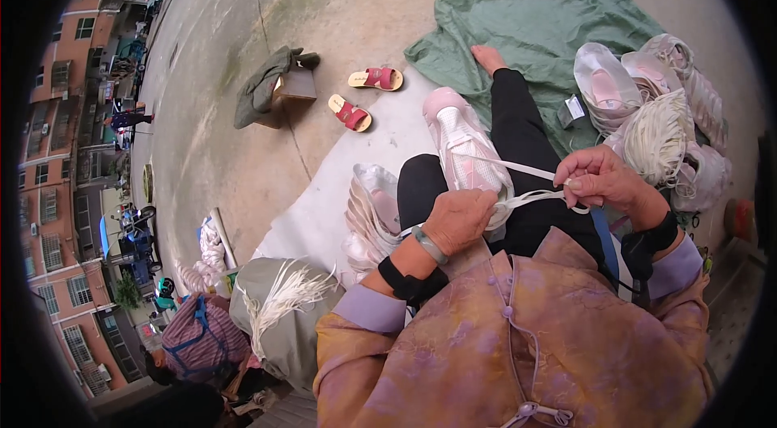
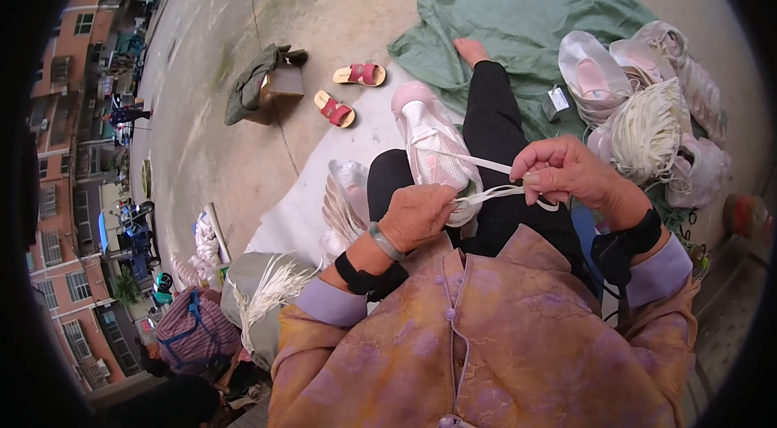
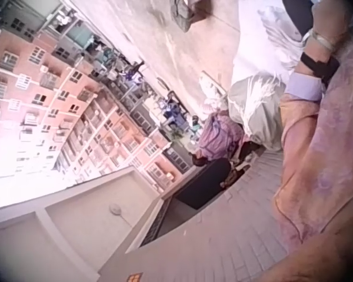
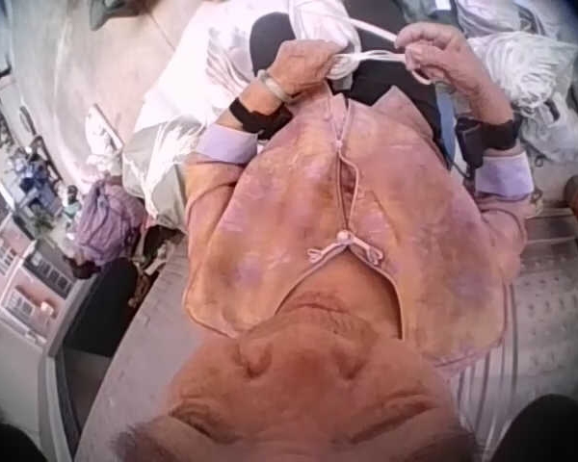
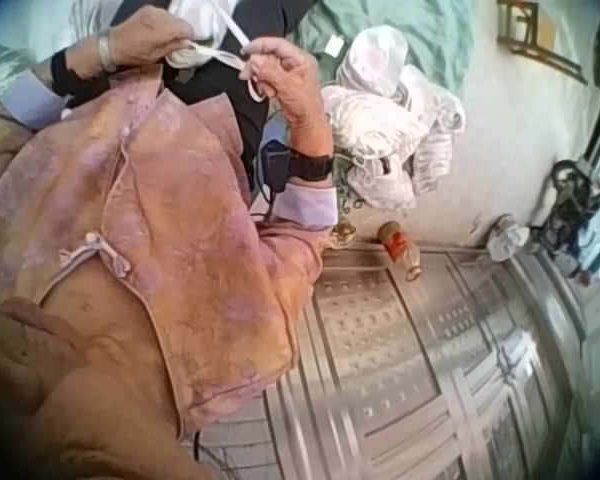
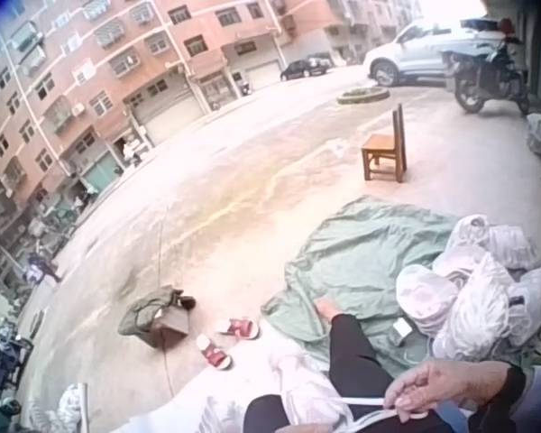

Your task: Manually thread laces or cord through components of a shoe during assembly.

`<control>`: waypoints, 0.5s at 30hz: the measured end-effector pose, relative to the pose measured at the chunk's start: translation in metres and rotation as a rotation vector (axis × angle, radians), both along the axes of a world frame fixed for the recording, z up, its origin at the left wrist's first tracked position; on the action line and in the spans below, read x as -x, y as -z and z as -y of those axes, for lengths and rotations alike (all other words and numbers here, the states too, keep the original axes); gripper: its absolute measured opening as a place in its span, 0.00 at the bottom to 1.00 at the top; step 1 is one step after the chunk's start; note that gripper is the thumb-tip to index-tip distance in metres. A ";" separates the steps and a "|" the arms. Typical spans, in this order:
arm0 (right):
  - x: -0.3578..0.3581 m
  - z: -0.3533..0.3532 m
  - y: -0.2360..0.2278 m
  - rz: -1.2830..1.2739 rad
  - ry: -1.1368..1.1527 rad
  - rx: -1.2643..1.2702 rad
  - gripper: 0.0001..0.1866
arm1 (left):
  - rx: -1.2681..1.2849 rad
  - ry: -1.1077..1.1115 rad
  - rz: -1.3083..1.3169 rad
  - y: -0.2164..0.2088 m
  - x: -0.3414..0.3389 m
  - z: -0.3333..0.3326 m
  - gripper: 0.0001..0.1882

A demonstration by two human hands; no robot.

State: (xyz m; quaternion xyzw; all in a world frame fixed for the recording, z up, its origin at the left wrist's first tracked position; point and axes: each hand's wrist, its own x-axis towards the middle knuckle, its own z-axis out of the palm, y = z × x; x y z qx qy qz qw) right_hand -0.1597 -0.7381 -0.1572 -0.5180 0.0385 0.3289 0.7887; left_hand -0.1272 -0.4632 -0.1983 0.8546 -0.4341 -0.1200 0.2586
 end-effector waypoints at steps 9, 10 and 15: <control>0.008 0.128 0.019 0.041 0.226 0.241 0.11 | 0.105 -0.741 -0.601 -0.034 0.013 -0.173 0.10; 0.010 0.136 0.029 0.000 0.238 0.326 0.11 | 0.196 -0.833 -0.836 -0.035 0.015 -0.199 0.12; 0.013 0.111 0.085 0.415 -0.324 1.218 0.07 | -0.183 -0.749 -0.479 -0.005 0.031 -0.244 0.13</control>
